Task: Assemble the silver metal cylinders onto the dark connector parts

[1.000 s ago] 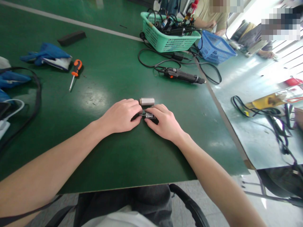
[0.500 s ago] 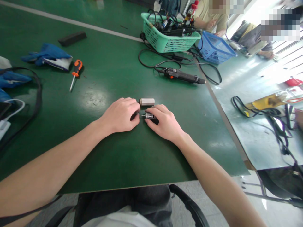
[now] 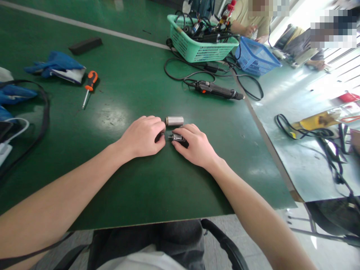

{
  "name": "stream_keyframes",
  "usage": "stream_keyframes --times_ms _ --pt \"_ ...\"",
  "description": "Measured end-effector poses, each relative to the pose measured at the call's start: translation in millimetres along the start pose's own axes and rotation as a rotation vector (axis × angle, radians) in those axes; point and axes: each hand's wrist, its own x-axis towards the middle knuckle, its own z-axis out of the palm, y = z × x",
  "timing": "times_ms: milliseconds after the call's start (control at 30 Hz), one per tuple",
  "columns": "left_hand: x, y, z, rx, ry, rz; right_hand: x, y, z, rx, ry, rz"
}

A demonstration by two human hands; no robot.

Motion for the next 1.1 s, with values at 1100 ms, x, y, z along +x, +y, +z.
stream_keyframes --times_ms 1100 --pt "0.0 -0.1 1.4 -0.036 -0.011 0.047 0.5 -0.3 0.1 0.01 -0.008 0.013"
